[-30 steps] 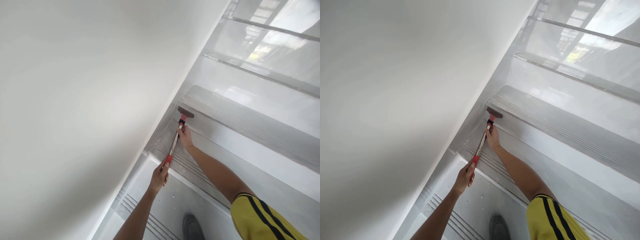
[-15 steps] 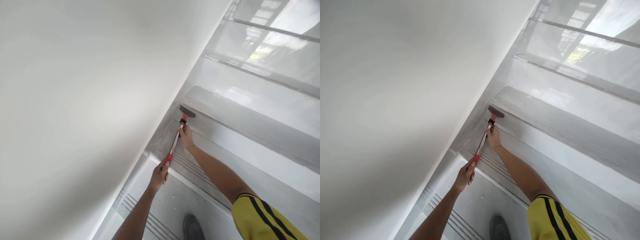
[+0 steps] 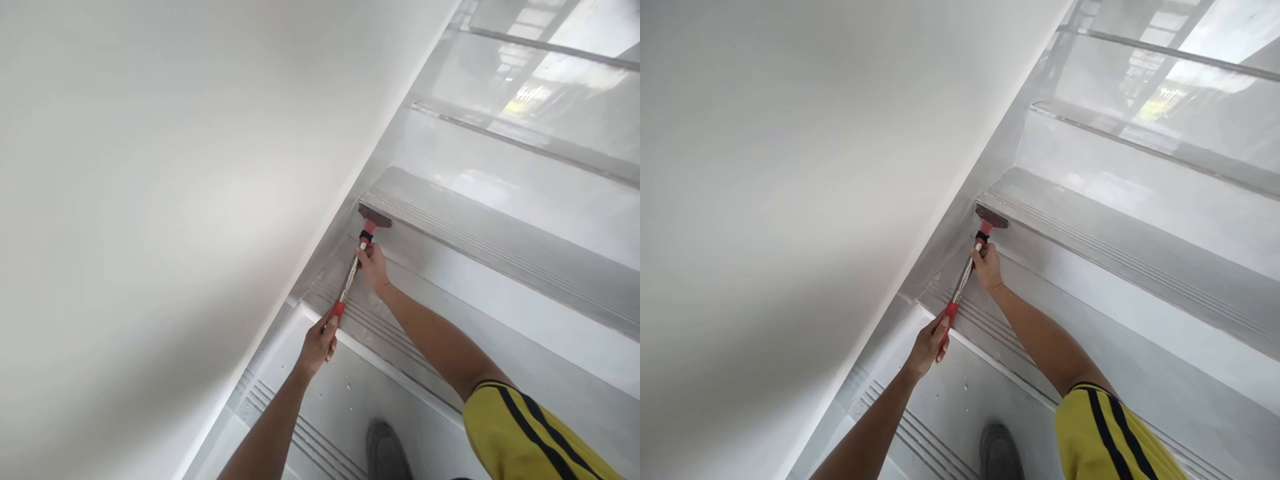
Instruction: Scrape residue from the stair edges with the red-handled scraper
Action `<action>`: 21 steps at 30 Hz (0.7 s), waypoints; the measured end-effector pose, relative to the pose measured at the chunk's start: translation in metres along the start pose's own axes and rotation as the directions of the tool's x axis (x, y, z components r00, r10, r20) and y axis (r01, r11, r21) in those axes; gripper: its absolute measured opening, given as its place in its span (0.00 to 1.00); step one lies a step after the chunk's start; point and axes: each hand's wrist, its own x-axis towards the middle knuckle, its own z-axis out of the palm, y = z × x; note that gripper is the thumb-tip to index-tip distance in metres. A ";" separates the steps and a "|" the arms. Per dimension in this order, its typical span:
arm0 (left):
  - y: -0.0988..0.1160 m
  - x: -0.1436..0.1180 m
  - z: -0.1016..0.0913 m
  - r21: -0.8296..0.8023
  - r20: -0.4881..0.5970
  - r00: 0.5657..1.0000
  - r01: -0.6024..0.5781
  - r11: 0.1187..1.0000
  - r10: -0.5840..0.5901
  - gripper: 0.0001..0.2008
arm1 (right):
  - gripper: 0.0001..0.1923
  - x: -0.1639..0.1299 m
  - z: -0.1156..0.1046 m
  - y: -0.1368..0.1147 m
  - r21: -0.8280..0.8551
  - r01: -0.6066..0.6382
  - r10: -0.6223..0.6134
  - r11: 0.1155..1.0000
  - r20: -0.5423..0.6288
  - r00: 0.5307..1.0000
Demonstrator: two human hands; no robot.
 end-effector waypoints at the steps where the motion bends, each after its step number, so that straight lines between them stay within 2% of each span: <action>1: 0.000 0.000 0.000 -0.001 -0.005 1.000 0.002 1.000 -0.002 0.36 | 0.18 0.000 0.000 -0.001 0.001 0.000 0.000 1.000 0.000 1.000; 6: 0.000 0.000 0.000 0.000 -0.002 0.999 0.035 0.999 -0.035 0.37 | 0.18 0.001 0.002 -0.005 0.036 -0.065 0.064 0.997 0.018 0.998; 11: 0.002 -0.004 0.009 0.000 -0.023 1.000 0.004 1.000 -0.004 0.37 | 0.17 -0.001 0.000 -0.004 0.053 -0.001 0.002 0.999 -0.023 1.000; 16: -0.003 -0.010 0.024 0.008 -0.057 0.996 0.070 0.998 -0.069 0.38 | 0.17 -0.008 -0.013 -0.001 0.035 -0.066 0.066 0.997 -0.001 0.998; 21: -0.010 -0.010 0.040 -0.013 -0.038 0.998 0.053 0.999 -0.054 0.37 | 0.17 -0.011 -0.028 -0.003 0.086 -0.013 0.016 0.996 -0.038 0.999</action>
